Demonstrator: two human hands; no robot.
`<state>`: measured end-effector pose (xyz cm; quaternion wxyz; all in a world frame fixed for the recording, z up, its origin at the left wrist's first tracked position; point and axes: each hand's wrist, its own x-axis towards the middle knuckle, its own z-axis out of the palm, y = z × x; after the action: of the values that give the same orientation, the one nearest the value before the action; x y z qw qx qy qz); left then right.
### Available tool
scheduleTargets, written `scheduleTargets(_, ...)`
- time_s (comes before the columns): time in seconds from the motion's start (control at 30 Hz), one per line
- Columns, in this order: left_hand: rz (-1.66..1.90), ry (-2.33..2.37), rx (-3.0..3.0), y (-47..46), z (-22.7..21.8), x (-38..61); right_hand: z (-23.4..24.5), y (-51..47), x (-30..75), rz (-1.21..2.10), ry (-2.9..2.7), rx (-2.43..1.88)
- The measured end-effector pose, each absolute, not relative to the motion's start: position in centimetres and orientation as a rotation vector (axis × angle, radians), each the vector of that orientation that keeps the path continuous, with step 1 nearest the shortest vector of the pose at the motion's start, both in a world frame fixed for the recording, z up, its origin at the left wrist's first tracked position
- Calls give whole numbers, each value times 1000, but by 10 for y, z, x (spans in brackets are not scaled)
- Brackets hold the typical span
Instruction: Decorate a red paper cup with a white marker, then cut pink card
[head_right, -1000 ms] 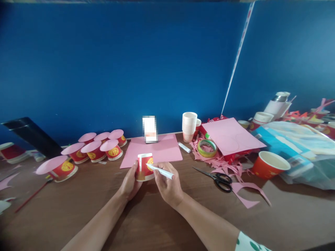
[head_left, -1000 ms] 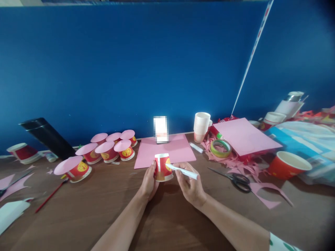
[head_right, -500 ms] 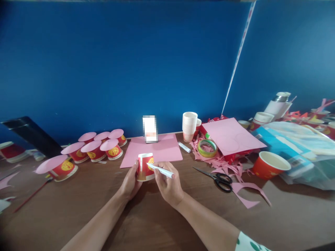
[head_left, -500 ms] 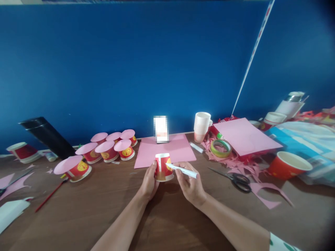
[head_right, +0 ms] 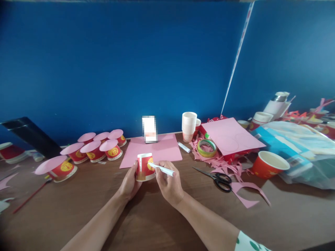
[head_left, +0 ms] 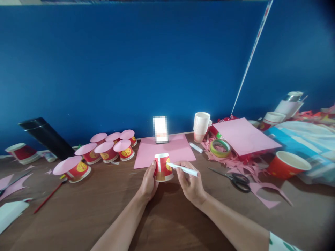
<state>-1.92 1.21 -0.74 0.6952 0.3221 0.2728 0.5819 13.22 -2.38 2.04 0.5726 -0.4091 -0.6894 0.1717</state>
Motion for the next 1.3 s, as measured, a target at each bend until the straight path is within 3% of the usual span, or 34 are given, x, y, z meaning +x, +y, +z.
scheduleTargets(0.53,1295,595,700,12,-8,-18,14,-21,132,531,-1511,-948)
scheduleTargets(1.3,1290,611,714,12,-7,-18,18,-24,132,415,-1614,-978)
